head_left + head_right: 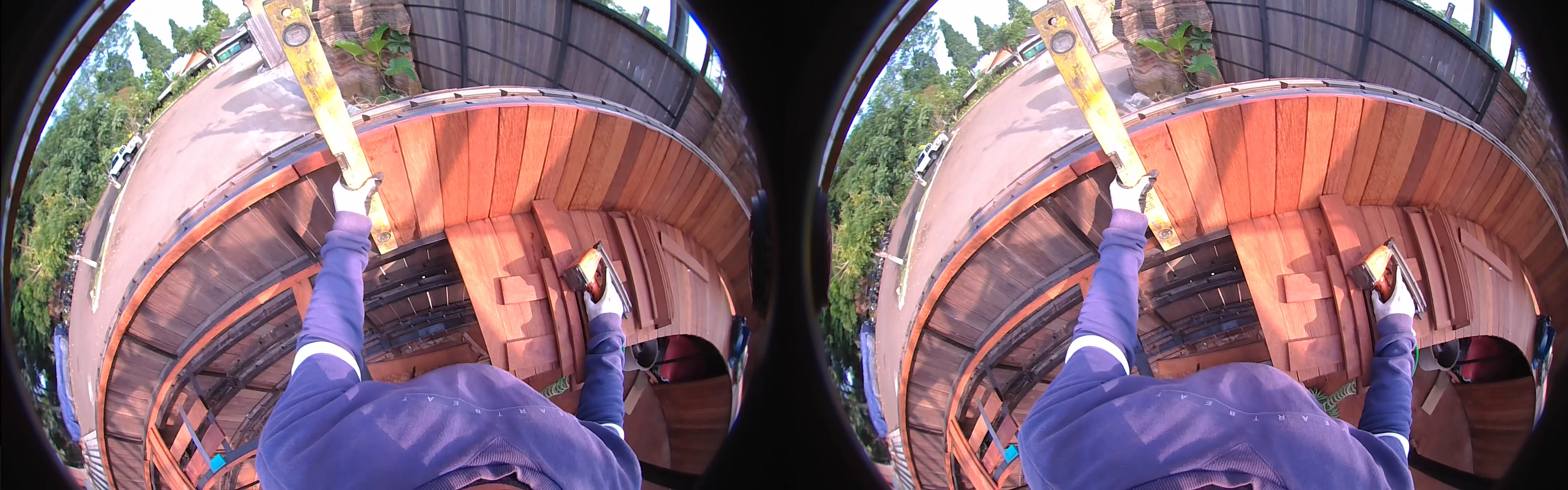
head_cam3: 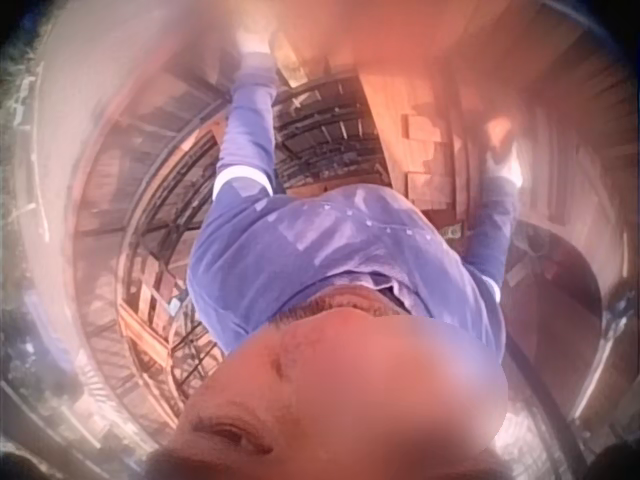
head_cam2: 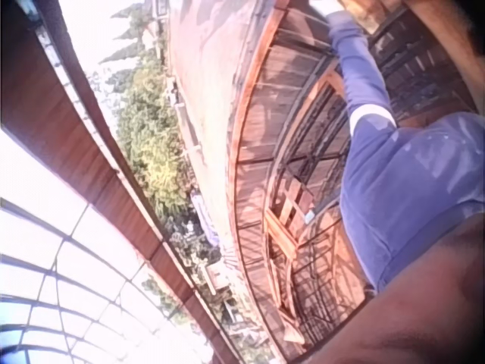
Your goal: The person installs wooden planks onto a curved wooden structure. They use a spirit level to check alignment and a nail gun to secure the planks in place.
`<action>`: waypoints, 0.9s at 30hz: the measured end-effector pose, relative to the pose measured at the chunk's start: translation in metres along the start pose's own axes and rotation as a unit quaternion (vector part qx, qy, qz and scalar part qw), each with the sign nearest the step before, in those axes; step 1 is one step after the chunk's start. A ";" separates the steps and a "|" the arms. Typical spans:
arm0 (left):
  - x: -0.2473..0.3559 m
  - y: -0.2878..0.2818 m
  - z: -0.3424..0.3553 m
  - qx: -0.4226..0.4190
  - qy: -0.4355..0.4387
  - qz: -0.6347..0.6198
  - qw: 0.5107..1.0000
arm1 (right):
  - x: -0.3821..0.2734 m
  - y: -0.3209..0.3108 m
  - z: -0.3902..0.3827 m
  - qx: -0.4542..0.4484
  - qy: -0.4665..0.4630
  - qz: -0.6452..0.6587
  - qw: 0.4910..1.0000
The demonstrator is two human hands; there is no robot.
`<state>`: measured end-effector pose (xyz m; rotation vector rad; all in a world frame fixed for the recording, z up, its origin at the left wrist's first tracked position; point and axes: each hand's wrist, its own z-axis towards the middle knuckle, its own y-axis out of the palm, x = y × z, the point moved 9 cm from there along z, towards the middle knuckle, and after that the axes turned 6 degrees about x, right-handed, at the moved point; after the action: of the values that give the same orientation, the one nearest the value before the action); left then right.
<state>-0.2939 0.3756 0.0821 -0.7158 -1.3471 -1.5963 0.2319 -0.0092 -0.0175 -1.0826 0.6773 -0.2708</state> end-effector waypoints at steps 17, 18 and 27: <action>-0.005 0.001 0.003 0.003 0.010 0.046 0.999 | -0.079 -0.112 0.027 0.064 -0.085 0.023 0.994; -0.006 0.000 0.003 0.006 0.007 0.046 0.999 | -0.080 -0.122 0.027 0.109 -0.130 0.051 0.984; -0.010 -0.008 0.006 0.010 0.005 0.094 0.996 | -0.172 -0.217 0.007 0.198 -0.215 0.166 0.942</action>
<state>-0.2973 0.3841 0.0715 -0.7969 -1.2488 -1.4331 0.1292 -0.0152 0.2399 -0.5969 0.3782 0.1210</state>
